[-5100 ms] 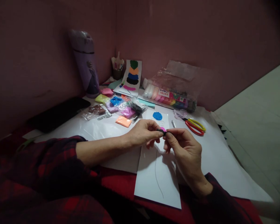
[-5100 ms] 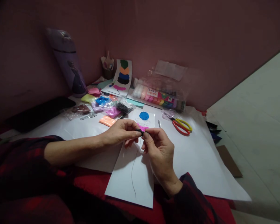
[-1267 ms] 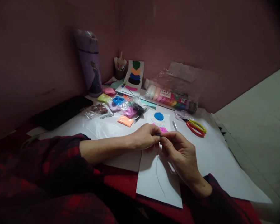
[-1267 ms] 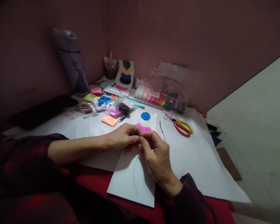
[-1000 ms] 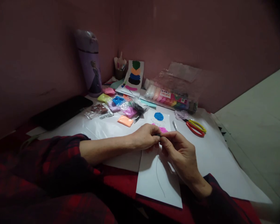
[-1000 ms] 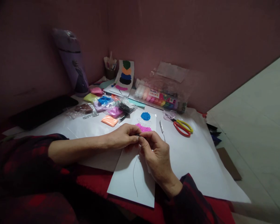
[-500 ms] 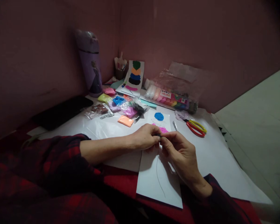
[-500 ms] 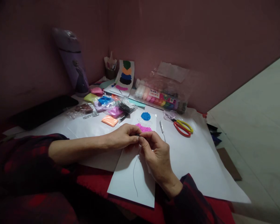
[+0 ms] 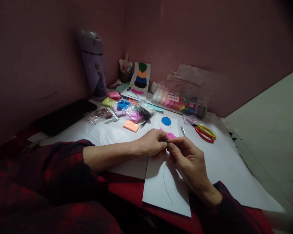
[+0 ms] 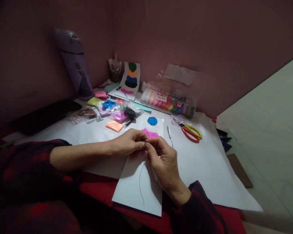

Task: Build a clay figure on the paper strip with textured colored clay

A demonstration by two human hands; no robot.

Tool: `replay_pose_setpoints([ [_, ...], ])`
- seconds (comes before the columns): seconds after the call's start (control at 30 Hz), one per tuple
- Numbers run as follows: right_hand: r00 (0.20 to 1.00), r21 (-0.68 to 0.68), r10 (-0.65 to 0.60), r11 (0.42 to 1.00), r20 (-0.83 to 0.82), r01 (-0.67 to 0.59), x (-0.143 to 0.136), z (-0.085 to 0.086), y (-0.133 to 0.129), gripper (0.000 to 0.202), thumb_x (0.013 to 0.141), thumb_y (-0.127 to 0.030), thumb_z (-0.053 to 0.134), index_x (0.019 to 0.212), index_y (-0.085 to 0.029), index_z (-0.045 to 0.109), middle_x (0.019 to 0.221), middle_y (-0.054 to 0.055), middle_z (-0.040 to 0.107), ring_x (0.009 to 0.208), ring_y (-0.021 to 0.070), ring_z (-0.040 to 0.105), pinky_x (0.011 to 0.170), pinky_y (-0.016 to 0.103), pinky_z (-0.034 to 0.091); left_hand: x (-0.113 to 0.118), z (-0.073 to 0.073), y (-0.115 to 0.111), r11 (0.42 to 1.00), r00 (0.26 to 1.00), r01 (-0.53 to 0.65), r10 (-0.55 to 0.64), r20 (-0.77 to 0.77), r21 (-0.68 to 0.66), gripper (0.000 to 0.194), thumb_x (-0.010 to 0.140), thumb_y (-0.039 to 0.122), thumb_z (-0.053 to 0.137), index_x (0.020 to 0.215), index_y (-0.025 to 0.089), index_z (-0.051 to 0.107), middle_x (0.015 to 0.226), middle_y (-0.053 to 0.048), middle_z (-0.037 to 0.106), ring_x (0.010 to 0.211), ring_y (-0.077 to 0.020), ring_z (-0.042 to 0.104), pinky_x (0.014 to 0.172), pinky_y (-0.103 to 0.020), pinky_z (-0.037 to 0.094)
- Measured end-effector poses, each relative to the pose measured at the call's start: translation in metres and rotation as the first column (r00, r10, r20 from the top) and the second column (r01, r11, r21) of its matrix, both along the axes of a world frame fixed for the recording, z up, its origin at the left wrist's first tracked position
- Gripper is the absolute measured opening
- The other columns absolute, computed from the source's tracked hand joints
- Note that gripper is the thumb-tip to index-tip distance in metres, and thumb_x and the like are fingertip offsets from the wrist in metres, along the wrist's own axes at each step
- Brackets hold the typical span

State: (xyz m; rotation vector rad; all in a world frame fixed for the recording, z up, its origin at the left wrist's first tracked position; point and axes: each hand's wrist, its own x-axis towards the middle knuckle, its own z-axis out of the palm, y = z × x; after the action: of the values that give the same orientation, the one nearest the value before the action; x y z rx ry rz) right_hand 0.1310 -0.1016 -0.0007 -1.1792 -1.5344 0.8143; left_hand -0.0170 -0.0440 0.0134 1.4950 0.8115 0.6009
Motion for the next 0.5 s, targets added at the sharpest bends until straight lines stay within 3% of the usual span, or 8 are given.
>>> replay_pose_setpoints([
  [0.27,1.000,-0.003,-0.008,1.000,0.018,0.008,-0.0018,0.0013,0.0000,0.008,0.085,-0.026,0.063,0.090,-0.021,0.064,0.064,-0.002,0.059,0.054,0.0122,0.056,0.046,0.024,0.044,0.0005,0.0014,-0.0022,1.000,1.000,-0.003,0.003,0.004,-0.009,0.013,0.076,0.005,0.047,0.068,0.015,0.048,0.050,0.007,0.046,0.033,-0.0058,0.043,0.033,-0.017,0.035],
  [0.5,1.000,0.009,0.005,1.000,0.022,-0.005,-0.0012,0.0009,0.0006,0.008,0.086,-0.028,0.062,0.090,-0.021,0.064,0.067,-0.001,0.060,0.055,0.0133,0.057,0.046,0.025,0.044,-0.0001,0.0009,-0.0011,1.000,1.000,-0.004,0.004,-0.015,0.004,0.012,0.077,0.005,0.048,0.068,0.015,0.048,0.049,0.007,0.047,0.033,-0.0055,0.044,0.033,-0.016,0.034],
])
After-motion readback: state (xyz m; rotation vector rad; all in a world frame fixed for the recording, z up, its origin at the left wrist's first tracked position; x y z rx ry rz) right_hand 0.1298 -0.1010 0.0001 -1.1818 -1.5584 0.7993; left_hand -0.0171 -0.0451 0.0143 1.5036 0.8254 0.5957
